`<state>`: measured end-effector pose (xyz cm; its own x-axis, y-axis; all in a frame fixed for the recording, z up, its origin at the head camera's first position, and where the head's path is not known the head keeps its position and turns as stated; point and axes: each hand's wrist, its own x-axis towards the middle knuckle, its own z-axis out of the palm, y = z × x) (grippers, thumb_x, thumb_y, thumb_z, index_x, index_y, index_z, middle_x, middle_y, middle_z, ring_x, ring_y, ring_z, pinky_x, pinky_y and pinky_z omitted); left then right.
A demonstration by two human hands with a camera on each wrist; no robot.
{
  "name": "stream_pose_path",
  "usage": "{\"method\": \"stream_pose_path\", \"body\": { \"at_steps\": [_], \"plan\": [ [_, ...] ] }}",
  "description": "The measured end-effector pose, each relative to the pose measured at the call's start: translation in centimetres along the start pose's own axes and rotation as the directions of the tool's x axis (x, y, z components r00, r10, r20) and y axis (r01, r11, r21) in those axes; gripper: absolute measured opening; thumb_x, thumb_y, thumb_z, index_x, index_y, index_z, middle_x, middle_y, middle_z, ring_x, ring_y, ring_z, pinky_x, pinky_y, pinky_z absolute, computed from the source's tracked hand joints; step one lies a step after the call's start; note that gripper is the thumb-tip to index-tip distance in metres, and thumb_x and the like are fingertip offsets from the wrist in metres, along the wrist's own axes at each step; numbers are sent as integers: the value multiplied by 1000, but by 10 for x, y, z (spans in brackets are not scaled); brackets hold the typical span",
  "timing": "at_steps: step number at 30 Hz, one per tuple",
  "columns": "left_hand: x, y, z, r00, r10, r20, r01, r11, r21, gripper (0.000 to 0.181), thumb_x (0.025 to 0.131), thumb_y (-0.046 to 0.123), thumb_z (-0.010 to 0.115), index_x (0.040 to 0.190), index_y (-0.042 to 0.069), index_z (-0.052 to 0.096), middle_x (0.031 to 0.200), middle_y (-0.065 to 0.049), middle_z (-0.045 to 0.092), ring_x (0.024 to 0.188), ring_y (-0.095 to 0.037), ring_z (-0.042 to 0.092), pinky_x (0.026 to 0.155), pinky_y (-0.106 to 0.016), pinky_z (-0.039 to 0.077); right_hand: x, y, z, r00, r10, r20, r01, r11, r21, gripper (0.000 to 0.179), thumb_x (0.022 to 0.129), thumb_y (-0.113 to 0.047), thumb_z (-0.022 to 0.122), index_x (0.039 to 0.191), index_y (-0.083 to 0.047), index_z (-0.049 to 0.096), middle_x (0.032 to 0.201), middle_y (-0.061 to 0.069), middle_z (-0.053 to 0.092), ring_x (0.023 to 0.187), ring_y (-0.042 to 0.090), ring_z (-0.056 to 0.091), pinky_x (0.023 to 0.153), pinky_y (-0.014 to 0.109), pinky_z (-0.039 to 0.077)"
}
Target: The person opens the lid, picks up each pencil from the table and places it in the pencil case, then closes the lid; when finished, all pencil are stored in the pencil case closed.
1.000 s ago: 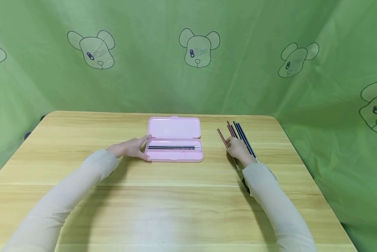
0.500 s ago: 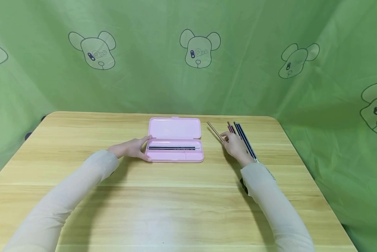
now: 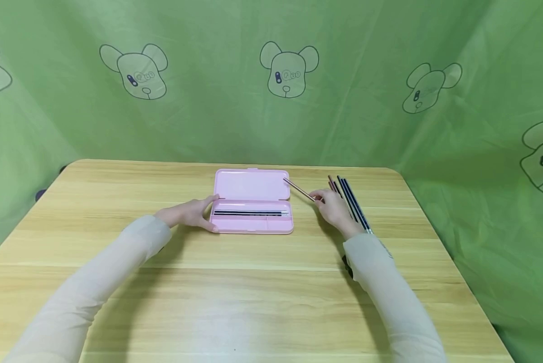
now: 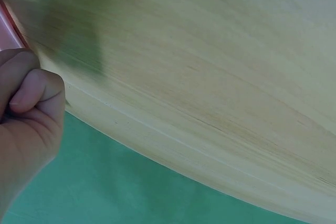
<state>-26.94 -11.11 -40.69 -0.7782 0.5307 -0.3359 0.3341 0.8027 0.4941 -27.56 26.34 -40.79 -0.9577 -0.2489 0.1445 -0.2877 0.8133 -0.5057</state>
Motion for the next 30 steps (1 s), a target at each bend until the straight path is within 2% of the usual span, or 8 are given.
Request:
{"method": "stream_pose_path", "body": {
  "at_steps": [5, 10, 17, 25, 30],
  "plan": [
    [0, 0, 0, 1000, 4, 1, -4, 1000, -3, 104, 77, 43, 70, 145, -1, 4, 144, -28, 24, 132, -38, 27, 111, -43, 20, 5, -8, 3, 999, -41, -25, 40, 999, -9, 23, 85, 6, 54, 106, 7, 62, 100, 26, 61, 88, 36, 56, 77, 46, 48],
    [-1, 0, 1, 1000, 4, -2, -4, 1000, -5, 104, 77, 42, 70, 145, -2, 5, 143, -29, 25, 131, -38, 28, 111, -43, 21, 10, -16, 8, 999, -36, 24, 36, 999, 25, 23, 86, 5, 54, 107, 6, 62, 105, 25, 60, 90, 34, 55, 77, 44, 48],
    [-1, 0, 0, 1000, 7, -4, -7, 1000, -17, 104, 76, 41, 71, 145, 0, 5, 144, -28, 24, 132, -37, 27, 111, -42, 19, 14, -23, 15, 996, -62, 70, 57, 996, 73, 22, 84, 5, 57, 105, 4, 64, 99, 21, 61, 88, 30, 55, 77, 42, 48],
    [1, 0, 0, 1000, 9, -5, -9, 1000, -3, 104, 76, 42, 71, 145, -1, 6, 142, -29, 28, 131, -37, 30, 110, -42, 22, 19, -37, 20, 986, -129, 107, 121, 990, 78, 23, 84, 5, 55, 106, 3, 64, 101, 20, 62, 88, 29, 56, 78, 41, 49],
    [1, 0, 0, 1000, 0, 3, 0, 1000, 4, 104, 76, 43, 70, 145, -1, 5, 142, -29, 28, 131, -37, 30, 110, -43, 22, 23, -46, 26, 977, -169, 130, 153, 981, 123, 21, 83, 4, 58, 103, 4, 65, 95, 18, 63, 87, 29, 56, 79, 41, 48]
  ]
}}
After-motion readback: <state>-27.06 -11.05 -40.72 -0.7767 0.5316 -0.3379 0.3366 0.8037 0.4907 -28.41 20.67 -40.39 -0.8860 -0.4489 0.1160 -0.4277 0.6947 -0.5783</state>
